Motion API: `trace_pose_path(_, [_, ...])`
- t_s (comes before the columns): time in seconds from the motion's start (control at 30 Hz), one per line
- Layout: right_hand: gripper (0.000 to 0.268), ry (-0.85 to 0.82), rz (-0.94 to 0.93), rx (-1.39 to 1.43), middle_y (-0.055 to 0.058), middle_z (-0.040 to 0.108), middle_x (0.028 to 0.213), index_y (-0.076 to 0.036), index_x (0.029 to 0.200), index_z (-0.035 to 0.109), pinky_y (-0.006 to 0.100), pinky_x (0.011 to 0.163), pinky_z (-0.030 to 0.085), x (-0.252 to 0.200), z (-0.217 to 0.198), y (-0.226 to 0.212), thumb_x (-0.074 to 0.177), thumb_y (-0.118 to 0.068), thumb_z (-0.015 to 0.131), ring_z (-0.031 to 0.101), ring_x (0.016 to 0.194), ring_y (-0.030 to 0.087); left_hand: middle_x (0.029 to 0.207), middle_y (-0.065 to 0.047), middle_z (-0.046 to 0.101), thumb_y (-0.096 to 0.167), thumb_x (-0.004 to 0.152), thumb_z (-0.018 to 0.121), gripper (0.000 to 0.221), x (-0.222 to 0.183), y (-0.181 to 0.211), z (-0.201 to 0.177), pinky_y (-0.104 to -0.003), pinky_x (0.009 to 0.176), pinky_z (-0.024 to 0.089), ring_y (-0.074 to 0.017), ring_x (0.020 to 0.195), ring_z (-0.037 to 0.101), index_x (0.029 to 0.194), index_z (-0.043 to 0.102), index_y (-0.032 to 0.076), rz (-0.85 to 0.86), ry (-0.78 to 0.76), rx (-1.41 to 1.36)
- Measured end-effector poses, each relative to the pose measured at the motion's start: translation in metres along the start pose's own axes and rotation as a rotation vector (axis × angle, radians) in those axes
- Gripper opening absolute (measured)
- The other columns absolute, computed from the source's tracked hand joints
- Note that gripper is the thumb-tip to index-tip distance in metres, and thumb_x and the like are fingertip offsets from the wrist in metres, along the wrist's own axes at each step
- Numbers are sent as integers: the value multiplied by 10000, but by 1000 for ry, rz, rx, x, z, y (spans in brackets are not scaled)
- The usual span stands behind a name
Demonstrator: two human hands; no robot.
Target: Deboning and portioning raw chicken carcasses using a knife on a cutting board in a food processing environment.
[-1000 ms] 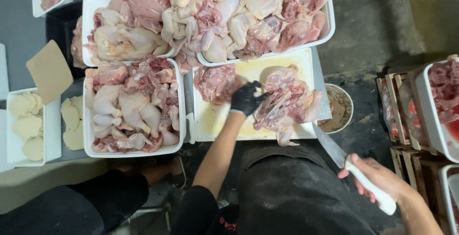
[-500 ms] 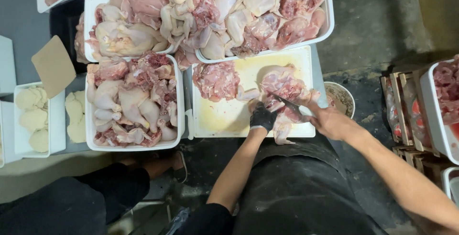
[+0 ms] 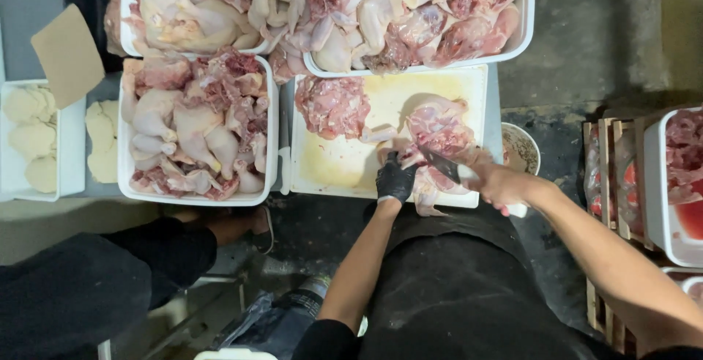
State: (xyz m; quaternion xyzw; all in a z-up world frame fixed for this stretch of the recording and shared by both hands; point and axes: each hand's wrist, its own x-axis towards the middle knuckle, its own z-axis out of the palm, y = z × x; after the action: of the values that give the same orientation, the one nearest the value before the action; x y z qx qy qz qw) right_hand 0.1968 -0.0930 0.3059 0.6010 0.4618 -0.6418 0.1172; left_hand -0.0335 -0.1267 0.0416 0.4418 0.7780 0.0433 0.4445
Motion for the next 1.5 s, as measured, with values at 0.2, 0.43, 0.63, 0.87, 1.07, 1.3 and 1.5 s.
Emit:
trace_pose_path(0.2, [582, 161, -29, -119, 252, 755, 881, -153, 1592, 332, 406, 576, 722, 63, 66, 58, 1053, -321, 471, 746, 510, 249, 1313, -140, 731, 662, 882, 629, 695, -18, 40, -25, -501, 1114, 527, -350, 1275, 666, 1414, 579, 217, -23, -3, 39])
trace_pose_path(0.43, [444, 301, 127, -298, 265, 738, 1128, -205, 1416, 434, 582, 903, 624, 69, 112, 134, 1075, -490, 420, 749, 1082, 457, 1374, -156, 707, 535, 890, 643, 603, -36, 47, -57, -478, 1174, 487, -343, 1348, 612, 1390, 632, 198, 53, -58, -84])
trace_pose_path(0.63, [467, 361, 86, -223, 327, 755, 1177, -84, 1327, 617, 594, 954, 609, -32, 53, 83, 1054, -437, 480, 728, 1135, 491, 1086, -134, 789, 197, 664, 894, 529, -7, 7, -3, -417, 969, 607, -309, 1124, 734, 1176, 763, 201, 144, 190, -532])
trace_pose_path(0.87, [422, 329, 57, -52, 255, 778, 823, -46, 1341, 623, 402, 565, 662, -5, 34, 91, 1082, -341, 468, 764, 570, 308, 1047, -148, 775, 90, 628, 963, 595, 28, -13, -8, -389, 964, 567, -248, 1030, 733, 1173, 727, 64, 669, 281, -842])
trace_pose_path(1.07, [357, 295, 34, -101, 277, 759, 774, -8, 1196, 677, 399, 470, 655, -32, 14, 59, 1098, -298, 494, 763, 556, 323, 1026, -181, 711, 31, 765, 901, 366, 21, 4, -67, -449, 905, 591, -366, 961, 706, 1073, 708, -7, 1265, 583, -175])
trace_pose_path(1.3, [270, 60, -92, 368, 105, 518, 545, 34, 1053, 674, 285, 261, 526, -47, 8, 51, 1052, -205, 548, 505, 356, 181, 1046, -141, 726, 147, 878, 779, 242, 10, 39, -114, -415, 922, 571, -302, 991, 708, 1072, 718, 14, 1264, 242, -250])
trace_pose_path(1.5, [265, 104, -182, 287, 114, 591, 535, 18, 985, 687, 304, 278, 527, -29, 47, 69, 1034, -214, 567, 573, 334, 199, 1063, -106, 740, 246, 976, 674, 239, -23, 70, -149, -386, 937, 555, -248, 1016, 709, 1071, 727, 33, 1204, -29, -313])
